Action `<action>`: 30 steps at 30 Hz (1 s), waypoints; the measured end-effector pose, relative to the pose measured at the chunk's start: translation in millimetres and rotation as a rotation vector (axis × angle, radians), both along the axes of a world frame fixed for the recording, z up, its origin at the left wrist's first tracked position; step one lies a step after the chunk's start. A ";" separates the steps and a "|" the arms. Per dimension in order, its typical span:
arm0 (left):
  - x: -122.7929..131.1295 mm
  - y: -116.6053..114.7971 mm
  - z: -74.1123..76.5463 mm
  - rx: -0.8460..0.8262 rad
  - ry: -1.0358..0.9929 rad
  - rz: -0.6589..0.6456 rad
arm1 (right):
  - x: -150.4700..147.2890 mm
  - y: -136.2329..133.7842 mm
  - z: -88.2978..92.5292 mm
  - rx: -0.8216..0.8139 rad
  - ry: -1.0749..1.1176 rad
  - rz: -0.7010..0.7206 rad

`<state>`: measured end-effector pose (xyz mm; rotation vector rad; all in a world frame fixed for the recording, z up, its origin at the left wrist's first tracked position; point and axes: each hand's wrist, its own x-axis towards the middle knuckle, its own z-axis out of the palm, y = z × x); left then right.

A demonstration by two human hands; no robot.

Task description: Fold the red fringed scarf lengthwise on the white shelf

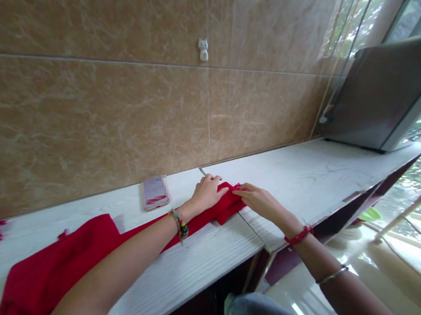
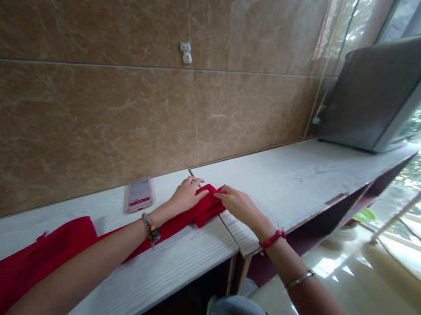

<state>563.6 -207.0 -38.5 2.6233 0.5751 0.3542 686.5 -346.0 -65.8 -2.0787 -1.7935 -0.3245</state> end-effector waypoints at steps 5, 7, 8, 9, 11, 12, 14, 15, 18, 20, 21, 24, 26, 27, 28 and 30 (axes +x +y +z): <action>-44.5 -34.1 -17.6 0.547 0.083 -0.027 | 1.1 5.5 2.5 0.102 0.012 0.056; -50.5 -37.3 -18.2 0.597 0.117 -0.001 | 0.4 8.3 4.9 0.182 0.019 0.076; -51.4 -37.4 -16.2 0.616 0.118 0.005 | 0.3 9.7 6.1 0.232 0.026 0.086; -51.4 -37.0 -13.0 0.637 0.109 0.000 | 0.5 11.1 6.9 0.288 0.036 0.096; -50.1 -36.7 -5.7 0.678 0.080 -0.025 | 2.1 13.4 6.4 0.388 0.064 0.107; -49.1 -37.1 -2.9 0.687 0.073 -0.032 | 3.4 14.2 4.6 0.412 0.078 0.109; -47.2 -38.3 -1.5 0.675 0.088 -0.026 | 6.3 14.6 -1.8 0.390 0.106 0.111; -46.4 -38.6 -3.4 0.661 0.101 -0.017 | 7.8 14.2 -6.0 0.351 0.118 0.118; -44.2 -35.0 -18.0 0.639 0.106 -0.025 | 11.8 11.1 -17.5 0.230 0.146 0.163; -42.7 -29.1 -30.2 0.614 0.127 -0.077 | 13.9 8.8 -21.0 0.202 0.156 0.183; -41.6 -25.8 -35.3 0.593 0.154 -0.111 | 14.8 7.9 -21.2 0.202 0.158 0.187; -36.6 -18.6 -43.5 0.566 0.214 -0.166 | 16.6 7.2 -18.4 0.251 0.155 0.181; -32.4 -17.7 -43.2 0.612 0.184 -0.147 | 17.3 8.0 -16.7 0.335 0.152 0.154; -30.5 -18.1 -42.3 0.638 0.160 -0.134 | 17.7 8.5 -16.5 0.375 0.151 0.136; -29.1 -19.0 -41.5 0.655 0.145 -0.128 | 18.1 8.9 -17.0 0.399 0.147 0.122; -27.9 -20.9 -41.2 0.637 0.160 -0.156 | 19.4 9.0 -19.6 0.368 0.130 0.116</action>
